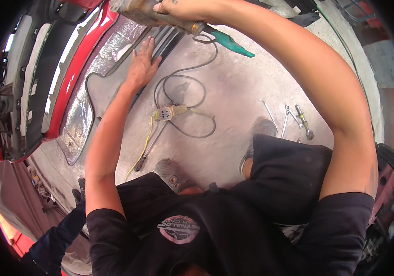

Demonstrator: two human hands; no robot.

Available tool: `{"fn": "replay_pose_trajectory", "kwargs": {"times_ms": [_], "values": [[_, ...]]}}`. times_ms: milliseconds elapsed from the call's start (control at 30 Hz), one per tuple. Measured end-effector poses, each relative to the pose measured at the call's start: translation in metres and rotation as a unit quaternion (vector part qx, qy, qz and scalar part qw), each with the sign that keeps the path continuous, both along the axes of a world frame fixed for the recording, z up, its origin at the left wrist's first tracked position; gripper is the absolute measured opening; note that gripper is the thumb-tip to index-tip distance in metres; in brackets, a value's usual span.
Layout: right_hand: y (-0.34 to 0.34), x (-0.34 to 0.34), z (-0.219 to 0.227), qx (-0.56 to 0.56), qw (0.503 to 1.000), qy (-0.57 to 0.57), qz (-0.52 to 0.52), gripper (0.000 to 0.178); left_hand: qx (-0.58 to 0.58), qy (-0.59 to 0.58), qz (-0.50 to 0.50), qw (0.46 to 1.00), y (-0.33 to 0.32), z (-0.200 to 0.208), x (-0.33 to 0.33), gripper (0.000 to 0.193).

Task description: The person manipulates a plastic car grille by hand and applies heat with a heat gun to various sections of the component to reshape or repair it.

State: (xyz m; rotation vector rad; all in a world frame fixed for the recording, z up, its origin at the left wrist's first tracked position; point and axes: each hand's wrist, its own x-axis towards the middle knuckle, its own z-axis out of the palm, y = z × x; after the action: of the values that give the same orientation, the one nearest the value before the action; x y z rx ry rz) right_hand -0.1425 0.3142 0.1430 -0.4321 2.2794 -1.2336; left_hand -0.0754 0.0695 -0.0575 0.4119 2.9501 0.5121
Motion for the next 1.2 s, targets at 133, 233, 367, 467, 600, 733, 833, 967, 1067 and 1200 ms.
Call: {"fn": "replay_pose_trajectory", "kwargs": {"times_ms": [133,233,367,467,600,733,833,967,1067,1200], "values": [[0.018,-0.006,-0.004,0.003,1.000,0.022,-0.011,0.036,-0.026,0.008,-0.007,1.000,0.004,-0.005,0.004,0.067],[0.026,-0.009,-0.005,0.000,0.998,0.068,-0.009,0.037,-0.027,0.017,-0.008,0.999,0.007,-0.006,0.002,0.069],[0.039,-0.018,-0.002,0.033,0.994,0.104,-0.016,0.036,-0.066,0.035,-0.011,0.997,0.012,0.001,-0.005,0.069],[0.045,-0.020,0.006,0.030,0.997,0.064,-0.033,0.033,-0.044,-0.017,0.000,0.999,0.008,0.019,-0.018,0.068],[0.057,-0.020,0.010,0.008,0.994,0.067,-0.083,0.031,-0.007,-0.003,0.001,1.000,0.018,0.030,-0.037,0.067],[0.071,-0.016,0.011,-0.023,0.995,0.062,-0.079,0.029,-0.022,0.037,-0.020,0.999,0.047,0.022,-0.060,0.069],[0.075,-0.019,0.004,-0.030,0.994,0.003,-0.108,0.027,-0.024,-0.017,-0.018,0.999,0.049,-0.001,-0.067,0.073],[0.084,-0.021,0.001,-0.050,0.988,-0.071,-0.125,0.028,-0.006,0.001,-0.012,1.000,0.048,-0.018,-0.049,0.077],[0.100,-0.020,0.000,-0.025,0.991,-0.078,-0.109,0.027,0.003,-0.007,-0.006,1.000,0.052,-0.014,-0.054,0.084],[0.097,-0.018,-0.029,-0.105,0.968,-0.166,-0.155,0.025,-0.008,-0.027,-0.015,0.999,0.050,-0.002,-0.059,0.081]]}}
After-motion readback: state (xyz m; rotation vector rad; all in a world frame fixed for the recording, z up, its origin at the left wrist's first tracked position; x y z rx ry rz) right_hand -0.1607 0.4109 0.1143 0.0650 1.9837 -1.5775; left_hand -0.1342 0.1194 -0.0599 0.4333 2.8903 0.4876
